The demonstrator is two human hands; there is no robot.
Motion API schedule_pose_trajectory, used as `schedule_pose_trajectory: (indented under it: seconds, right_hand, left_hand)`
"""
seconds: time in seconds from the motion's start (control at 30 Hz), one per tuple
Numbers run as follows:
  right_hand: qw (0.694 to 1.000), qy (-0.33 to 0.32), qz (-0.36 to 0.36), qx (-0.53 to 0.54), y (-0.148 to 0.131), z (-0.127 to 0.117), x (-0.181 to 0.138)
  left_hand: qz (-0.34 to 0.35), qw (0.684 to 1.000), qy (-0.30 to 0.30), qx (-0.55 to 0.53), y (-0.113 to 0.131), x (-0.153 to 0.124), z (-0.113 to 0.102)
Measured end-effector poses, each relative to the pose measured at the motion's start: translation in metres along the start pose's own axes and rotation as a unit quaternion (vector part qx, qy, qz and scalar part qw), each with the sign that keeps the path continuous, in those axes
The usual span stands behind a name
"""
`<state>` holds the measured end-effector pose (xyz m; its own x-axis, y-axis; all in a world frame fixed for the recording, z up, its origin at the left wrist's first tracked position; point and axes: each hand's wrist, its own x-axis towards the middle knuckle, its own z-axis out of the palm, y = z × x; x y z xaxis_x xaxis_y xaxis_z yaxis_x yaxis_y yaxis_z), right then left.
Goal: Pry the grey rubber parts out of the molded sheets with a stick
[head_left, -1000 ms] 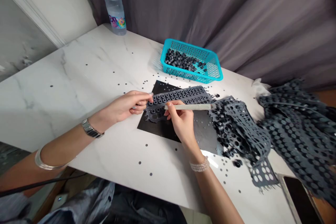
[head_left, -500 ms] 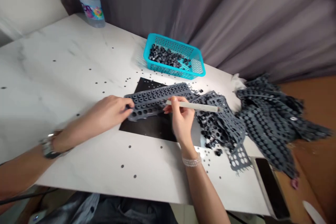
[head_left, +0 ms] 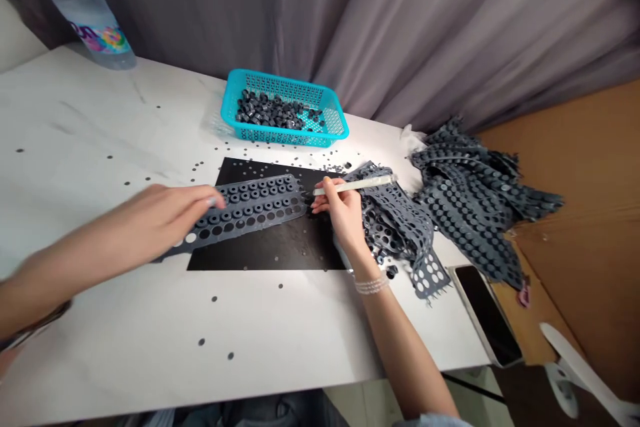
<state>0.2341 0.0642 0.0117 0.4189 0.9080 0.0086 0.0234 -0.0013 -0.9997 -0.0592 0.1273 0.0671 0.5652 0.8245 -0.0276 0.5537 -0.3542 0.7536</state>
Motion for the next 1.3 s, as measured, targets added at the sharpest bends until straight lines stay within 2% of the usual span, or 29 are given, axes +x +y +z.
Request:
schedule_pose_trajectory:
  seconds: [0.03,0.07,0.13,0.2,0.3,0.5,0.87,1.0,1.07,1.13,1.17,1.23,1.3]
  right_hand:
    - [1.0,-0.019,0.0,-0.01,0.003,0.002,0.0]
    - [0.999,-0.031,-0.004,-0.022,0.005,0.004,-0.001]
    - [0.997,-0.043,-0.024,-0.058,0.009,0.007,-0.002]
    - [0.992,-0.053,-0.05,-0.107,0.011,0.009,-0.002]
    - [0.98,-0.071,-0.08,-0.166,0.011,0.011,-0.002]
    - [0.964,-0.067,-0.113,-0.232,0.006,0.016,-0.002]
    - [0.938,-0.076,-0.171,-0.292,0.001,0.024,-0.006]
    - [0.937,-0.056,-0.163,-0.303,0.003,0.028,-0.006]
    - [0.943,-0.043,-0.151,-0.294,0.004,0.027,-0.005]
    - [0.954,-0.041,-0.129,-0.266,0.006,0.025,-0.003]
    - [0.963,-0.044,-0.115,-0.241,0.007,0.023,-0.002]
    - [0.98,-0.041,-0.084,-0.178,0.009,0.019,0.0]
    - [0.99,-0.025,-0.065,-0.122,0.011,0.015,0.001]
  left_hand:
    - [0.004,0.997,-0.041,0.061,0.017,0.012,0.012]
    - [0.007,0.995,-0.042,0.096,0.03,0.025,0.025]
    - [0.056,0.989,-0.069,0.116,0.044,0.047,0.047]
    - [0.098,0.981,-0.076,0.151,0.047,0.062,0.064]
    - [0.107,0.969,-0.075,0.212,0.046,0.071,0.079]
    - [0.065,0.958,-0.061,0.273,0.044,0.07,0.093]
    - [0.074,0.958,-0.028,0.277,0.044,0.07,0.1]
    - [0.075,0.985,-0.016,0.152,0.048,0.063,0.094]
    - [0.033,0.999,-0.005,0.037,0.047,0.06,0.084]
    - [-0.04,0.989,0.007,-0.142,0.044,0.061,0.071]
    - [-0.08,0.965,0.005,-0.249,0.042,0.063,0.064]
    - [-0.152,0.884,-0.03,-0.441,0.037,0.069,0.053]
    - [-0.208,0.806,-0.078,-0.548,0.032,0.075,0.048]
